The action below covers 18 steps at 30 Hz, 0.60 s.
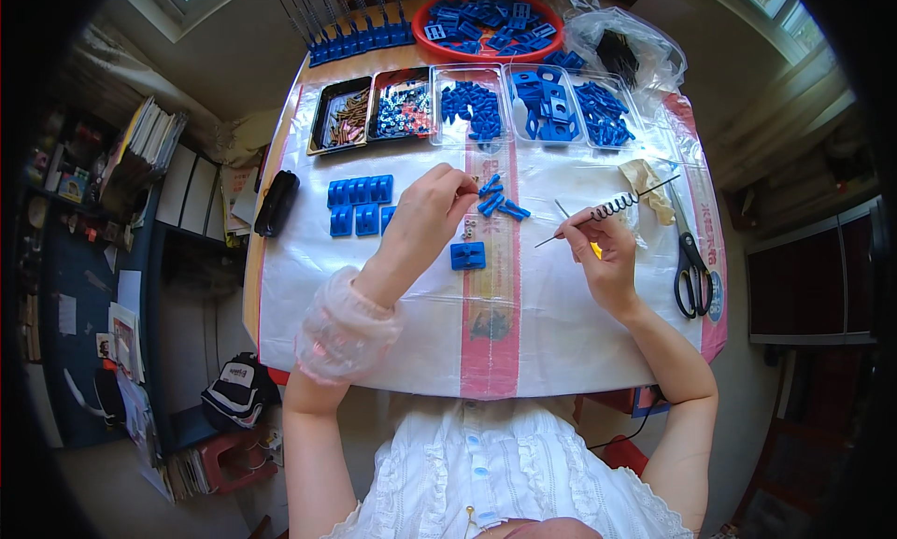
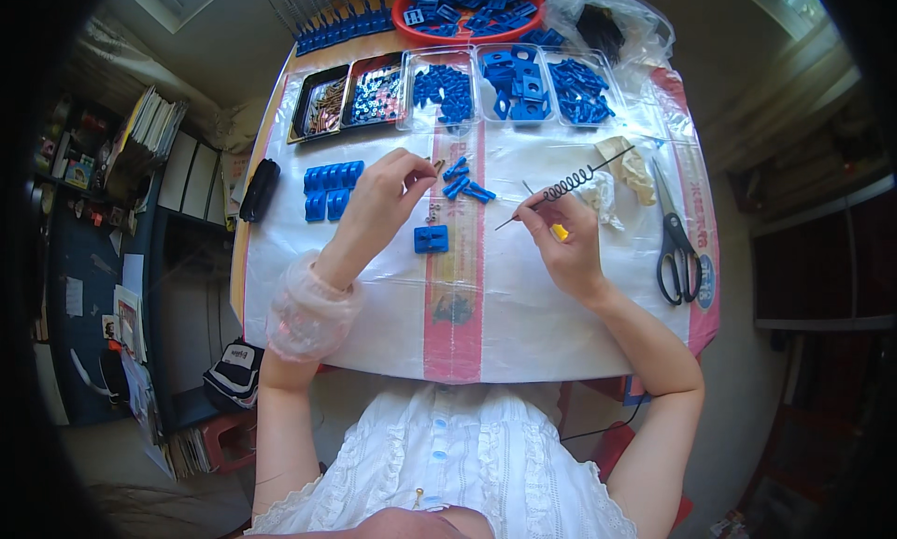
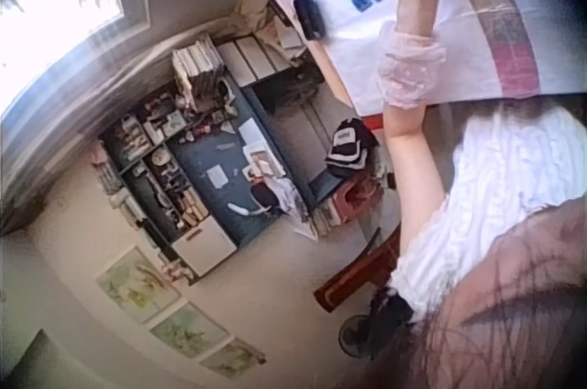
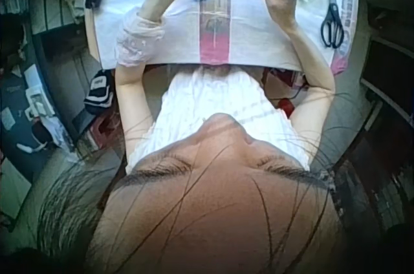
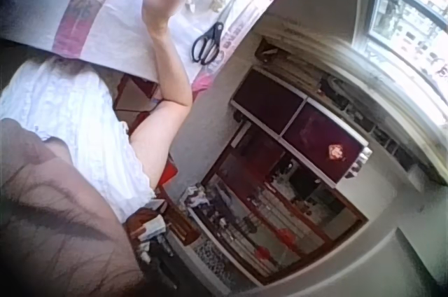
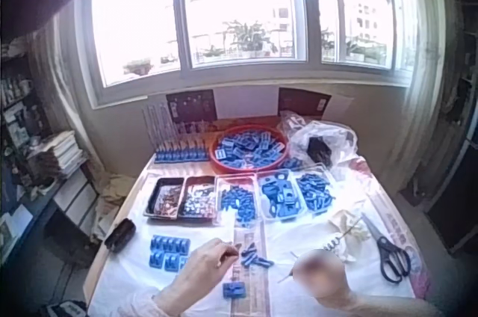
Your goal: Assemble small plastic electronic housing components using a screwdriver.
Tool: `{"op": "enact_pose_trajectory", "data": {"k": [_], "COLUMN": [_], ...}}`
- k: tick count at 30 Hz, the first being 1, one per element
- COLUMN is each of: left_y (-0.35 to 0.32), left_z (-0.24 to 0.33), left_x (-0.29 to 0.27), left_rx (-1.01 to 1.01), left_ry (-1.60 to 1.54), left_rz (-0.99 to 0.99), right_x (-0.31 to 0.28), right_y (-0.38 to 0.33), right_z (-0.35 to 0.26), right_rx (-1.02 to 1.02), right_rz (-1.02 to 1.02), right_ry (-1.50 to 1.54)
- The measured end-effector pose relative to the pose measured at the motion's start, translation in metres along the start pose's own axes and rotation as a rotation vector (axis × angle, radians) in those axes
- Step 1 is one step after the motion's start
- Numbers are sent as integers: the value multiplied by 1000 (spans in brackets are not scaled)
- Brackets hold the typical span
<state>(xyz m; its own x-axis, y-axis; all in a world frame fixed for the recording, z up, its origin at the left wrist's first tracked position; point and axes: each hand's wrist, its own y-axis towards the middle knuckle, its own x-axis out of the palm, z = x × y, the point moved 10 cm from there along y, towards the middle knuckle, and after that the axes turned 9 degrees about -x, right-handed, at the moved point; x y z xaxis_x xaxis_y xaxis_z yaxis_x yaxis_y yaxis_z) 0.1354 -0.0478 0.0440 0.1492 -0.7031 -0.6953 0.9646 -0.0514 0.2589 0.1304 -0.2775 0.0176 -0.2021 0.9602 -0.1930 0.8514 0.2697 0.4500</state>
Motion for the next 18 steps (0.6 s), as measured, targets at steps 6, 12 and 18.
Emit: {"op": "enact_pose_trajectory", "data": {"k": [6,12,18], "left_y": [-66,-86,-81], "left_z": [45,36,29], "left_x": [27,87,67], "left_rx": [-371,-480,-301], "left_ry": [-885,-1087,-531], "left_rz": [-436,-605,-364], "right_x": [-3,-10,-2], "right_y": [-6,-2,-9], "right_z": [-28,-52,-18], "right_rx": [-81,-180,-52], "right_rz": [48,80,104], "right_ry": [120,154,181]}}
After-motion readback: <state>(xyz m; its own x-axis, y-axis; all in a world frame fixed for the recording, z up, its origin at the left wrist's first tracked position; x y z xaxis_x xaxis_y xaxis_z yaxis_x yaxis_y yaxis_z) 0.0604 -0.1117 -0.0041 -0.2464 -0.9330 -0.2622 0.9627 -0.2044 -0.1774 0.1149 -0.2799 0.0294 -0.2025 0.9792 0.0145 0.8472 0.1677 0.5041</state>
